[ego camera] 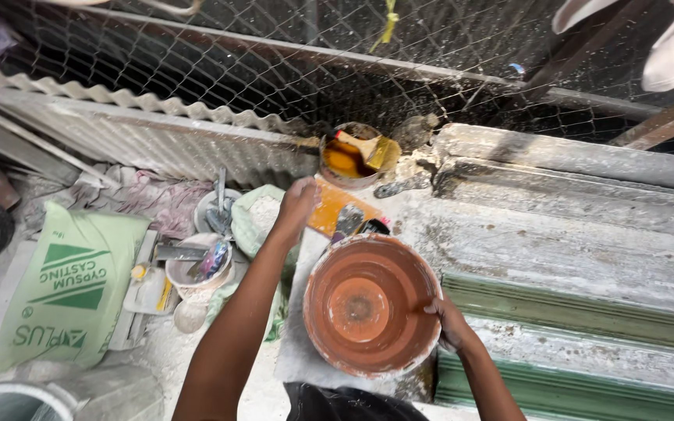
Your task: The person scoops white gypsum powder from a woven sack into a terracotta bowl, then pours water from a pink plastic cup into the bowl and mixes the powder and water together by hand. They continue working the mixture in the bowl and reach back into the sack for more powder.
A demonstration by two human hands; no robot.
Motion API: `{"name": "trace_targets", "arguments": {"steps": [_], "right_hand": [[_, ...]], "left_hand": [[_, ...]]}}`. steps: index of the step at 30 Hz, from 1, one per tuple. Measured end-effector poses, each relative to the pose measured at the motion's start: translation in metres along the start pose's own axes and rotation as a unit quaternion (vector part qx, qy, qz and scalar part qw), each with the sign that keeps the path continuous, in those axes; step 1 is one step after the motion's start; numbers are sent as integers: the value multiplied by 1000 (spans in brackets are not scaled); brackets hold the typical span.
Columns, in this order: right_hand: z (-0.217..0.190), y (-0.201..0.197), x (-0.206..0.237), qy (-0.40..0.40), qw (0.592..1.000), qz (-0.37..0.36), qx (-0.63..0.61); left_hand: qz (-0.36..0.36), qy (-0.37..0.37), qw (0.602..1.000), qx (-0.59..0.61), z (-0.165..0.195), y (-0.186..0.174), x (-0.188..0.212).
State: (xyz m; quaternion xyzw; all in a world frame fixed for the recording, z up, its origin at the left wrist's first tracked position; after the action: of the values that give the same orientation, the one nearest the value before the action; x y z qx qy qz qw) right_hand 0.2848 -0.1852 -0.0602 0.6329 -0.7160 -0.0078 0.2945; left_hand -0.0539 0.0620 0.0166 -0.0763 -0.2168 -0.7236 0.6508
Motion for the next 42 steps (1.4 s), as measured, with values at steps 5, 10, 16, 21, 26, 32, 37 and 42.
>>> {"name": "trace_targets", "arguments": {"steps": [5,10,16,21,26,32,37,42], "right_hand": [[12,-31,-15,-19,997,-13,68],[46,-40,-21,5,999,-3,50],[32,-30,-26,27,980,-80,180],[4,-2,-27,20,990,-101,98],[-5,6,-28,70,986,-103,107],[-2,4,-28,44,990,-103,88],[3,3,-31,18,990,-88,105],[2,-10,-34,91,976,-88,176]], "left_hand": [[94,-12,991,-92,29,81,-92],[187,-128,971,-78,16,128,-155],[74,-162,984,13,12,119,-190],[147,11,943,-299,55,87,-182],[203,60,849,-484,63,92,-160],[140,63,878,-454,59,97,-140],[108,286,900,-310,60,87,-124],[195,119,949,-218,47,70,-128]]}}
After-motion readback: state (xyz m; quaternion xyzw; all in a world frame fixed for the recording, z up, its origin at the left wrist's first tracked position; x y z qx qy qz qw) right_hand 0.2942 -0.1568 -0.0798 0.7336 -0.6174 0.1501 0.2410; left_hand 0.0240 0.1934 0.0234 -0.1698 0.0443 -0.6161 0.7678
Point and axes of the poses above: each hand's wrist, its own x-axis away from the middle knuckle, its own y-axis out of the palm, z = x × y, the point moved 3 cm from there along -x, towards the middle knuckle, and after that the axes turned 14 degrees about -y, right-handed, at the moved point
